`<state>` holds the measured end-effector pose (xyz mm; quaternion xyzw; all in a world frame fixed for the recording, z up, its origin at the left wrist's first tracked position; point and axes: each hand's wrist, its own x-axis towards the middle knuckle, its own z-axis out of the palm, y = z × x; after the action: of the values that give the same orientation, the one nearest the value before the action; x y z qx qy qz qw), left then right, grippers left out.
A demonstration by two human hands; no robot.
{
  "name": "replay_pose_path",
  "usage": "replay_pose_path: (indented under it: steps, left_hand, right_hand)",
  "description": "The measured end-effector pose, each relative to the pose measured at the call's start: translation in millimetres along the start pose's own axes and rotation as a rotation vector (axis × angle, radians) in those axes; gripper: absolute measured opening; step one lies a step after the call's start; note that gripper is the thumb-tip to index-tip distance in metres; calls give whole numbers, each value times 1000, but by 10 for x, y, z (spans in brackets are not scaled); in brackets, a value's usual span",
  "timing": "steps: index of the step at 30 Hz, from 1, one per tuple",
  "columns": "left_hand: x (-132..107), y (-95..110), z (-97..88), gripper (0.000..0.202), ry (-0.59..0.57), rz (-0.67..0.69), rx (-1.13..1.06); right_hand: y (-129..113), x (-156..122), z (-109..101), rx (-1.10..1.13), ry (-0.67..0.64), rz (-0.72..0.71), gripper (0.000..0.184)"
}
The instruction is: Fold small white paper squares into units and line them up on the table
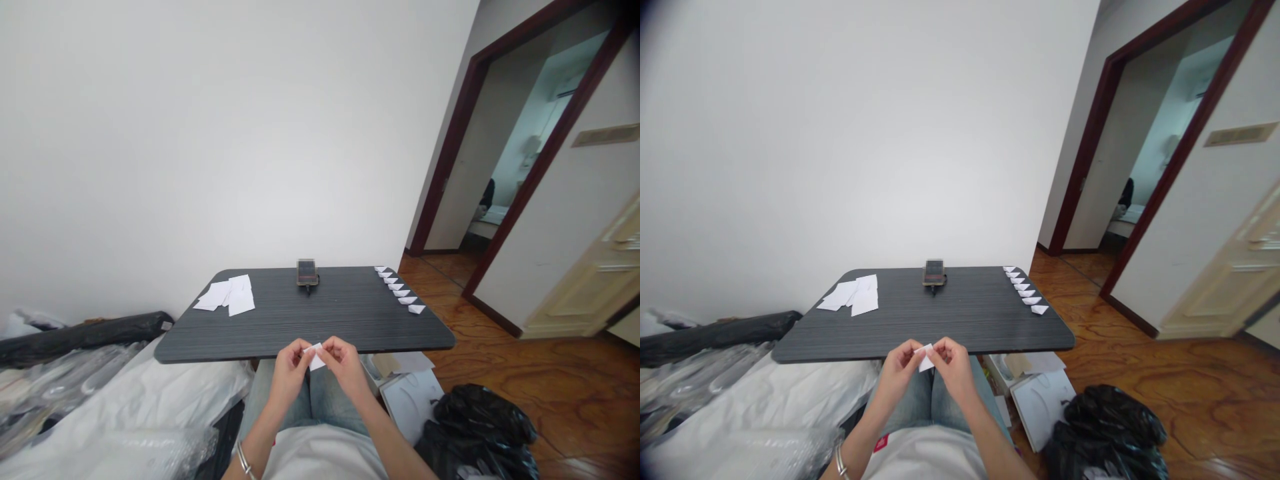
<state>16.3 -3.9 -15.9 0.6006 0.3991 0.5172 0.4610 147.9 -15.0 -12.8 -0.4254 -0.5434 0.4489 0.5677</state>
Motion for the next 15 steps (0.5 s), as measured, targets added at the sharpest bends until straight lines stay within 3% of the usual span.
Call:
replay_pose_path:
  steps: [4,9,15]
  left_hand:
    - [-1,-7,6,25,47,8,1]
    - [13,18,-2,25,-32,-32,-7]
    - [27,7,-32,25,41,-2,-66]
  right_hand:
    - [20,-5,-28,-91,-2,-53,26]
    - [49,-21,-50,-263,23,-140,22]
    - [73,-24,-21,-244,-37,-89,23]
